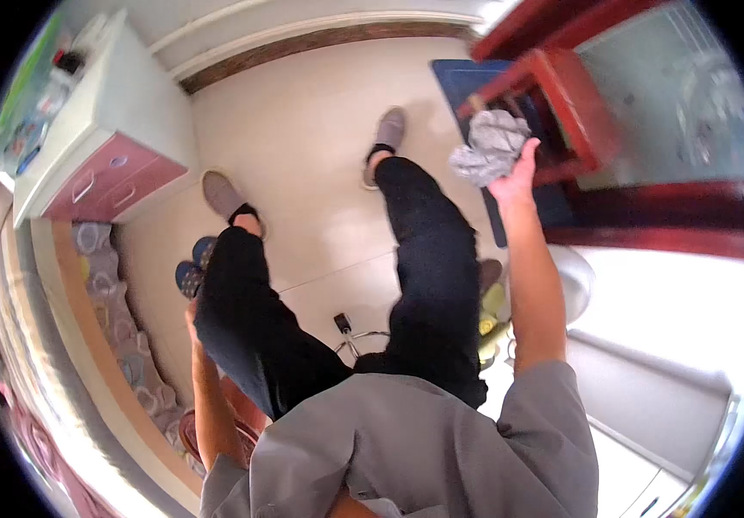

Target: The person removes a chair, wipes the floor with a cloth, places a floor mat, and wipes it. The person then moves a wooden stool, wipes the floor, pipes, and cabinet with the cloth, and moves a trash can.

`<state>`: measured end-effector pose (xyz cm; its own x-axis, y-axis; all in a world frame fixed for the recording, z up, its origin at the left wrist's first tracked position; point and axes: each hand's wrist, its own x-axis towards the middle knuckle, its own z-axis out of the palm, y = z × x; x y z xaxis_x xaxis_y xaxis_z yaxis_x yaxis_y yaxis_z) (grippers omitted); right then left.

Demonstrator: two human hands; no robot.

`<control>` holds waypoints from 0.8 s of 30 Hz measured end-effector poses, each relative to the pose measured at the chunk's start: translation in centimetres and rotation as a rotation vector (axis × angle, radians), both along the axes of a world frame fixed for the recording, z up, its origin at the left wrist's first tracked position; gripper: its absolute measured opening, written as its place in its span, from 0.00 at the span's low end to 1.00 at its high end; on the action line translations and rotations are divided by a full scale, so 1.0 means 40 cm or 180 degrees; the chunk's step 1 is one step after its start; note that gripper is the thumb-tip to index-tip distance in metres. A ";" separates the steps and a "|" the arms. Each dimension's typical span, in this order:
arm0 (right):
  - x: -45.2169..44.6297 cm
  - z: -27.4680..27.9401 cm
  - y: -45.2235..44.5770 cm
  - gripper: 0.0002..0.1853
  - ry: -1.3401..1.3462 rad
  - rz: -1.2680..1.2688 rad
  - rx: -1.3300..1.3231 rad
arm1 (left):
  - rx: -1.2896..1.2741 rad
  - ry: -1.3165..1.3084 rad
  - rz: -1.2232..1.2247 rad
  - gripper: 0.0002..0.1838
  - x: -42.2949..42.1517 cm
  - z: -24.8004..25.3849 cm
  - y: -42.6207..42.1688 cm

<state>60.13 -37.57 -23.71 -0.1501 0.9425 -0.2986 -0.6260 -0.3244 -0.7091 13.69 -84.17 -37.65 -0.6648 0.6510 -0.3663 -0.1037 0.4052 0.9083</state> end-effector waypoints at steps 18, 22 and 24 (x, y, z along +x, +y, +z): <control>0.617 -0.178 -0.267 0.22 0.0501 -0.1007 -0.0609 | -0.0037 -0.0223 0.1022 0.08 0.139 0.260 -0.222; 0.633 -0.376 -0.316 0.22 0.0421 -0.0941 -0.1626 | 0.0232 0.0624 0.1161 0.15 0.123 0.397 -0.166; 0.633 -0.490 -0.315 0.23 0.0410 -0.0922 -0.1806 | 0.0155 0.1056 0.1234 0.20 0.123 0.492 -0.097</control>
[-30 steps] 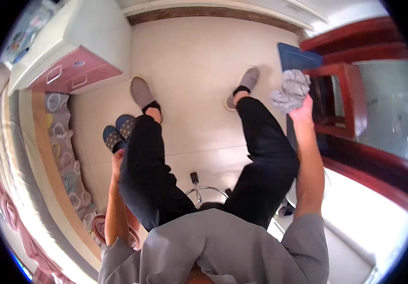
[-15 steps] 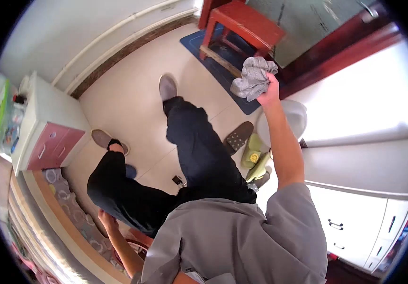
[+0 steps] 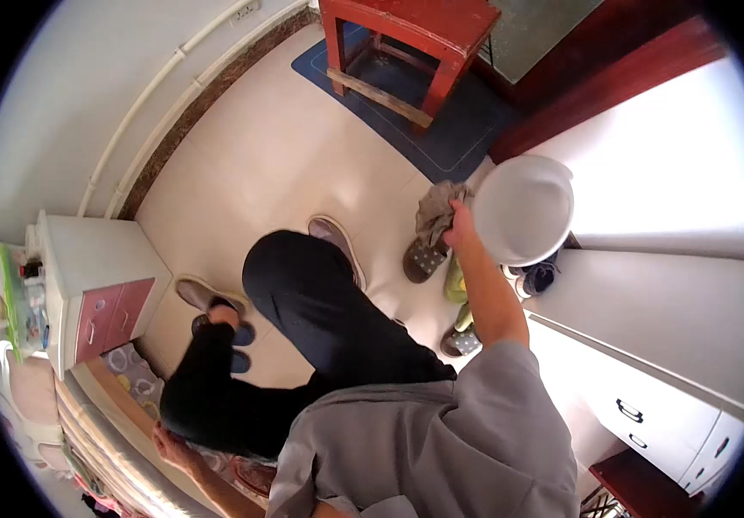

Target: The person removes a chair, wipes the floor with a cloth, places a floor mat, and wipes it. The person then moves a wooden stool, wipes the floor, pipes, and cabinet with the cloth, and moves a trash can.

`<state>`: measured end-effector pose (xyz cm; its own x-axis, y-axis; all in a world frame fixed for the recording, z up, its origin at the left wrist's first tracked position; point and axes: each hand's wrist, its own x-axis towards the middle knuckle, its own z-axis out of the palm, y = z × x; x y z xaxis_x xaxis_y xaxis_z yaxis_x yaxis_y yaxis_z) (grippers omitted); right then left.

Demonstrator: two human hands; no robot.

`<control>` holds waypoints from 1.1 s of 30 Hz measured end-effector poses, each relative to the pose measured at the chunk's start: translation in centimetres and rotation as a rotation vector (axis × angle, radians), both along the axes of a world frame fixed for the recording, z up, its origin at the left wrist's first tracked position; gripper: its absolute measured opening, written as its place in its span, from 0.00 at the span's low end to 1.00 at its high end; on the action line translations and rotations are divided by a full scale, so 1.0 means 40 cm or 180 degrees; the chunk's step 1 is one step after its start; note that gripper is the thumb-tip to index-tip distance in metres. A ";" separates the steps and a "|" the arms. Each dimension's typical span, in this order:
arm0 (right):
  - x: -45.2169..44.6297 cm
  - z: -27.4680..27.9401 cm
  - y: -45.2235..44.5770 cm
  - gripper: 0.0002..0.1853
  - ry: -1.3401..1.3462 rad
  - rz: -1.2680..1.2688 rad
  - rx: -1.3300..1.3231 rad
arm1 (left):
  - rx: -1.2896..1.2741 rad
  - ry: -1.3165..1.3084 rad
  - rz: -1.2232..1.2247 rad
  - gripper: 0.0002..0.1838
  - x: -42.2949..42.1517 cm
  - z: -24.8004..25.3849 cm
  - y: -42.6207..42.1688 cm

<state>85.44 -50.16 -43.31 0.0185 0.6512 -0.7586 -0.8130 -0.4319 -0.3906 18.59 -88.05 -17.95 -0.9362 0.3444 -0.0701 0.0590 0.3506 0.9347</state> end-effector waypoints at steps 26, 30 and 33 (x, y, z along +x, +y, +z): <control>-0.882 -0.408 0.324 0.29 -0.2797 0.3076 0.2174 | -0.1354 0.0959 -0.0380 0.35 0.129 0.052 0.422; -0.653 -0.357 0.617 0.29 -0.3206 0.2572 0.1940 | -0.1341 0.0996 -0.0330 0.37 0.111 0.045 0.431; -0.553 -0.317 0.850 0.25 -0.4452 0.2150 0.1717 | -0.1432 0.1009 -0.0505 0.37 0.082 0.046 0.416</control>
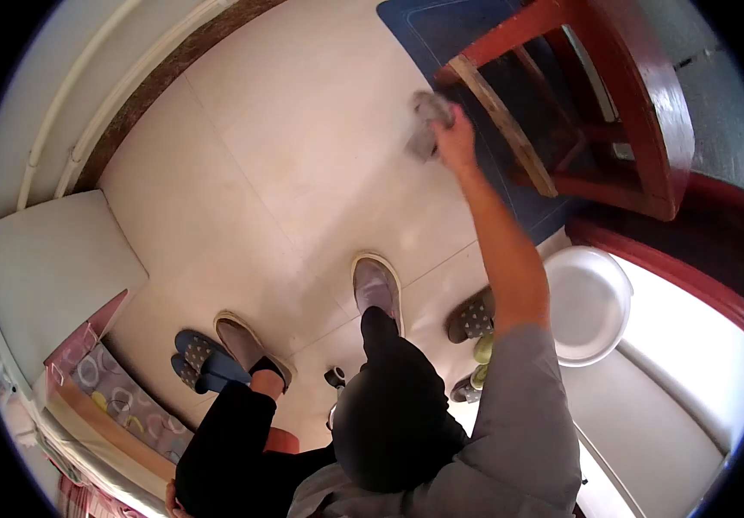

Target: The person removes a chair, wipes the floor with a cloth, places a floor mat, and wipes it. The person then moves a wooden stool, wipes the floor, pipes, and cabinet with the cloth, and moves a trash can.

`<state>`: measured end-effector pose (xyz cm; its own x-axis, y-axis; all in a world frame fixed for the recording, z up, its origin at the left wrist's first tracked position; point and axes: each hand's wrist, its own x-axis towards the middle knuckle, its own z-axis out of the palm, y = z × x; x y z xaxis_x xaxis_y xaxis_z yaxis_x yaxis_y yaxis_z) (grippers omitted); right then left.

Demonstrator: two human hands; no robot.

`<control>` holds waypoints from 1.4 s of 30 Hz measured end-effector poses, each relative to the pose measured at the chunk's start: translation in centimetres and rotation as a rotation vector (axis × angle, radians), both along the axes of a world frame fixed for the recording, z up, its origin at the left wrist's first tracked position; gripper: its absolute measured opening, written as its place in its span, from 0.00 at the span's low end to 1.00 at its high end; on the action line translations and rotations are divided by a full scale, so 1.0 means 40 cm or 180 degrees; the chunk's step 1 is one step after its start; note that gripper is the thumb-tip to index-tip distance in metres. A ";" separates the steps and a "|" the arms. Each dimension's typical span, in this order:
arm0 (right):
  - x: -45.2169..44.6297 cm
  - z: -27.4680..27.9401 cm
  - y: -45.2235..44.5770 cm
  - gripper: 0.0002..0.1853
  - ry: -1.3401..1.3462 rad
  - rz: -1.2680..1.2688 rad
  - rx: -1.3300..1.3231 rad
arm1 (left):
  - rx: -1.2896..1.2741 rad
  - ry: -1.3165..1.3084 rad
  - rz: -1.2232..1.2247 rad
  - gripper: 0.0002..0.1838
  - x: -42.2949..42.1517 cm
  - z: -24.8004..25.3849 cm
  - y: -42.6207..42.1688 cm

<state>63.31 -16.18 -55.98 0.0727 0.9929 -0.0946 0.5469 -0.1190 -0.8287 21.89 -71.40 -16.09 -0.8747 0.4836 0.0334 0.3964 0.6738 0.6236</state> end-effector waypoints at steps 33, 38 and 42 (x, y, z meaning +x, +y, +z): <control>-0.663 -0.164 -0.341 0.32 -0.0492 0.2479 0.1149 | -0.0204 -0.0154 0.0136 0.32 -0.019 0.027 0.056; -0.607 -0.123 -0.543 0.30 0.0847 0.2912 -0.0151 | -0.0029 -0.0315 -0.0370 0.23 -0.089 -0.024 -0.060; -0.314 -0.061 -0.371 0.31 0.1680 0.1502 -0.0869 | 0.0099 -0.0079 0.0150 0.37 -0.021 -0.010 0.037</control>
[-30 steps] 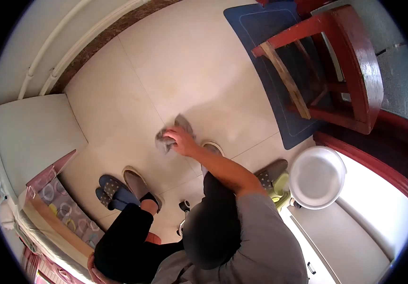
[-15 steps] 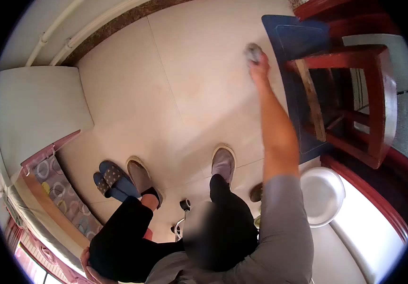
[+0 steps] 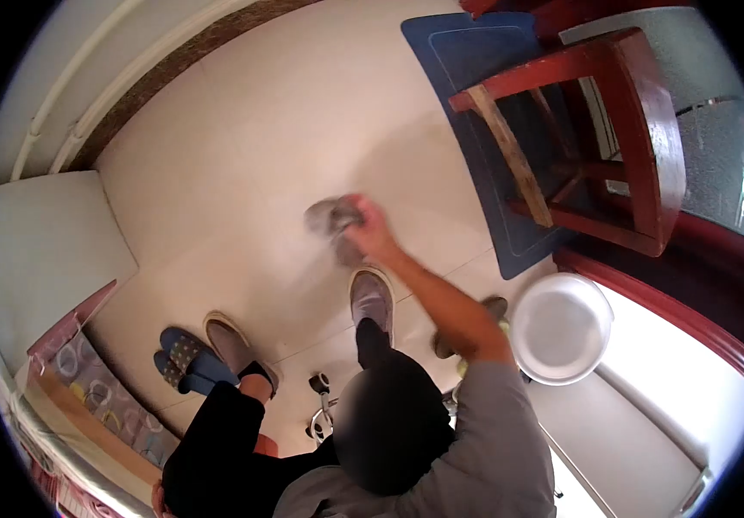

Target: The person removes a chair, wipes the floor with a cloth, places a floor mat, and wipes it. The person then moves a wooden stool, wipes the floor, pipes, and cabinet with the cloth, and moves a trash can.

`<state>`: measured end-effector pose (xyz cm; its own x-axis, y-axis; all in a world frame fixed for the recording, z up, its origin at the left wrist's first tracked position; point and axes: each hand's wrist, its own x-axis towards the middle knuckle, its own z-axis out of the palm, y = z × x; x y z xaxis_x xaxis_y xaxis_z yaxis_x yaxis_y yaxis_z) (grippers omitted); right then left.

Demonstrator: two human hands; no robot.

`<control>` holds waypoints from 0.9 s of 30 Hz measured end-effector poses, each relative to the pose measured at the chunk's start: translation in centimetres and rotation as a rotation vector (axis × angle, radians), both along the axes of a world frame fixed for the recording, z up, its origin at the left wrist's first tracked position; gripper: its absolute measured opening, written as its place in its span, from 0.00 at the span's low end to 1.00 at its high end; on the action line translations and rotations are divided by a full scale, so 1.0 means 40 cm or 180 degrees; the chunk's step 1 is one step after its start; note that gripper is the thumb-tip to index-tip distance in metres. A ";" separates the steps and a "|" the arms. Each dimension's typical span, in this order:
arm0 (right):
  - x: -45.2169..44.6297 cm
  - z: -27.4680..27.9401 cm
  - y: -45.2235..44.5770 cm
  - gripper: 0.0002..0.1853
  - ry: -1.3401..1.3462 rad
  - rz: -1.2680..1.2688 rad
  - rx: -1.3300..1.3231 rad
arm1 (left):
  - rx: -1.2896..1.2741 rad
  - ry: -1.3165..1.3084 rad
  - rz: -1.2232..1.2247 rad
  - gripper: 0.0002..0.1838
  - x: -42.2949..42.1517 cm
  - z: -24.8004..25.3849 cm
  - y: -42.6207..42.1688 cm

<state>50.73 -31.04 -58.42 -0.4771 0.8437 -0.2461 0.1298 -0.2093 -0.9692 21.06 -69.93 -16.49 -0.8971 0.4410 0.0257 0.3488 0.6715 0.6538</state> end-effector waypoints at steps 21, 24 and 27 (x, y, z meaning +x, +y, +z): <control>0.132 -0.025 0.248 0.38 -0.1620 -0.0523 0.0756 | -0.0336 -0.0034 0.0079 0.39 0.008 0.017 0.046; 0.226 0.019 0.524 0.33 -0.1716 -0.0713 0.1749 | -0.0480 -0.0052 0.0167 0.40 0.008 0.035 0.034; 0.283 -0.167 0.689 0.28 -0.2975 -0.1440 0.1669 | -0.1125 -0.0240 -0.0268 0.29 -0.025 0.074 -0.018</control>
